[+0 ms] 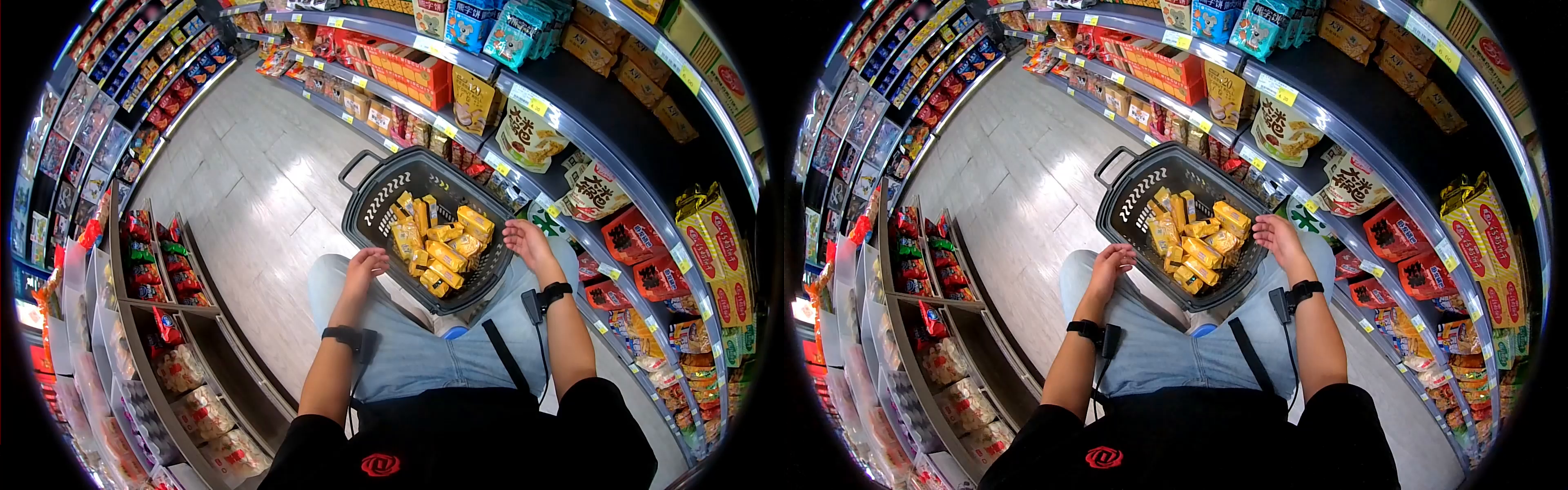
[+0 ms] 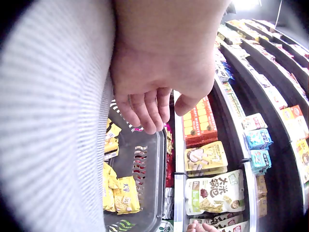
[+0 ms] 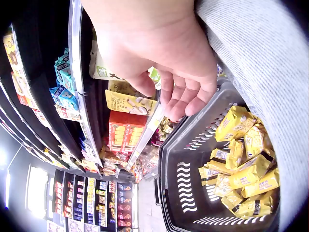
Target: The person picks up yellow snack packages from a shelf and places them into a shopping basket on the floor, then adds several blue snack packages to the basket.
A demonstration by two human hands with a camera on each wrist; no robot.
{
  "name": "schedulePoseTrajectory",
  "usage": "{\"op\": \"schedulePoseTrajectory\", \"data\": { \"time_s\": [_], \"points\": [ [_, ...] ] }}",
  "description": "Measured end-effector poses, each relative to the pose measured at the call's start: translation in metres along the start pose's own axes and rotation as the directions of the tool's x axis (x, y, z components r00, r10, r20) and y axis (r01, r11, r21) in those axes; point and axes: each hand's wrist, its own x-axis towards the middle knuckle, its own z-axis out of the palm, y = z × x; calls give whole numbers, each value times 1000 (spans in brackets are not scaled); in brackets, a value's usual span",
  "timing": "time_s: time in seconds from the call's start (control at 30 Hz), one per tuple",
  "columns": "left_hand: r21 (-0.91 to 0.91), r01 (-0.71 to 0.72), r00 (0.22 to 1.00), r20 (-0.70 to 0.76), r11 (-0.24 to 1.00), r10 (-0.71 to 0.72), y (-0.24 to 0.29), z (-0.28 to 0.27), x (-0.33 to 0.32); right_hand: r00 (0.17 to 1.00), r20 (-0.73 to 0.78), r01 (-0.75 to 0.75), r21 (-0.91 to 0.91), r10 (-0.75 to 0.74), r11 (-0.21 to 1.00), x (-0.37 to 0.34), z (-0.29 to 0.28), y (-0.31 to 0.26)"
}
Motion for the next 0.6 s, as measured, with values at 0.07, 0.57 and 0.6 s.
{"op": "schedulePoseTrajectory", "data": {
  "time_s": [0.07,0.57,0.6],
  "points": [
    [3,0,1000,0,1000,0,0,0,0,1000,2,1,0,-1,1000,1,0,0],
    [5,-4,1000,0,1000,4,1,1,-1,1000,2,-2,6,2,1000,0,0,0],
    [2,-2,1000,-3,1000,2,0,0,0,1000,1,0,8,0,1000,0,0,0]
  ]
}}
